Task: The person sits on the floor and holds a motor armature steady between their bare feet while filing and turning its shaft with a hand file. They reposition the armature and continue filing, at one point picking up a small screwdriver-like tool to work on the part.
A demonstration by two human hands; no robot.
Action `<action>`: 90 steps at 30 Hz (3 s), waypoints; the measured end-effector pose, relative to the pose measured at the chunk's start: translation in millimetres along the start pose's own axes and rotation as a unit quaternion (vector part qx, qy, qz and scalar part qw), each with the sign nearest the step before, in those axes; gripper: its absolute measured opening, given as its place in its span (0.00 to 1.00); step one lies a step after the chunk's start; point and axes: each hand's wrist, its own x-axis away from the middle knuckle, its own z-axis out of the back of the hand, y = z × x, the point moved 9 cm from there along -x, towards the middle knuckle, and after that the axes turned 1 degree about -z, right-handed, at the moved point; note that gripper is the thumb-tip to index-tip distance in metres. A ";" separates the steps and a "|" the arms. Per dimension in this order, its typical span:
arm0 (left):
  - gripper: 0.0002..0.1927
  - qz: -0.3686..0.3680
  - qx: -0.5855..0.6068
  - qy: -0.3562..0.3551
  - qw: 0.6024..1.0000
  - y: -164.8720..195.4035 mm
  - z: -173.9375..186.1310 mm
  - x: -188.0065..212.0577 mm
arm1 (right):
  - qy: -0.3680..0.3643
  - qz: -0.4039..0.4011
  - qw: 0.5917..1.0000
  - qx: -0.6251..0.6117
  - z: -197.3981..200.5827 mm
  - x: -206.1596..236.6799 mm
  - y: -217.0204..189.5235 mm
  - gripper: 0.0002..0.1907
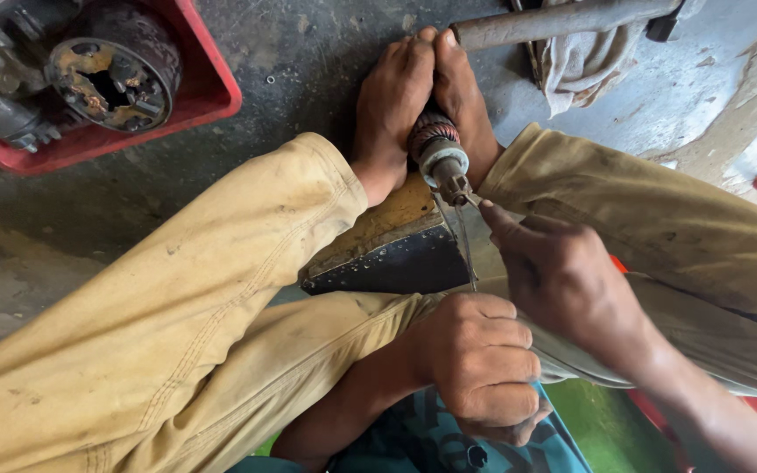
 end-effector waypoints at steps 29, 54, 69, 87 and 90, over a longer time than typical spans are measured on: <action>0.07 0.038 -0.317 0.019 0.947 5.5 8.5 -17.3 | 0.279 -0.001 0.957 0.078 -21.4 25.3 30.4 0.27; 0.34 0.012 -0.045 0.172 0.984 -22.1 24.7 -12.9 | 0.302 0.105 0.947 0.039 -2.8 24.7 39.3 0.11; 0.18 0.076 0.064 0.322 0.942 -30.0 72.0 20.5 | 0.295 -0.110 0.927 -0.202 -13.2 21.1 72.5 0.28; 0.20 -0.004 0.094 0.332 0.939 -15.2 74.2 17.4 | 0.276 -0.058 0.791 -0.543 -21.1 22.3 87.4 0.19; 0.20 0.017 0.108 0.335 0.936 -22.6 72.4 17.9 | 0.278 -0.066 0.774 -0.565 -22.1 23.2 88.9 0.19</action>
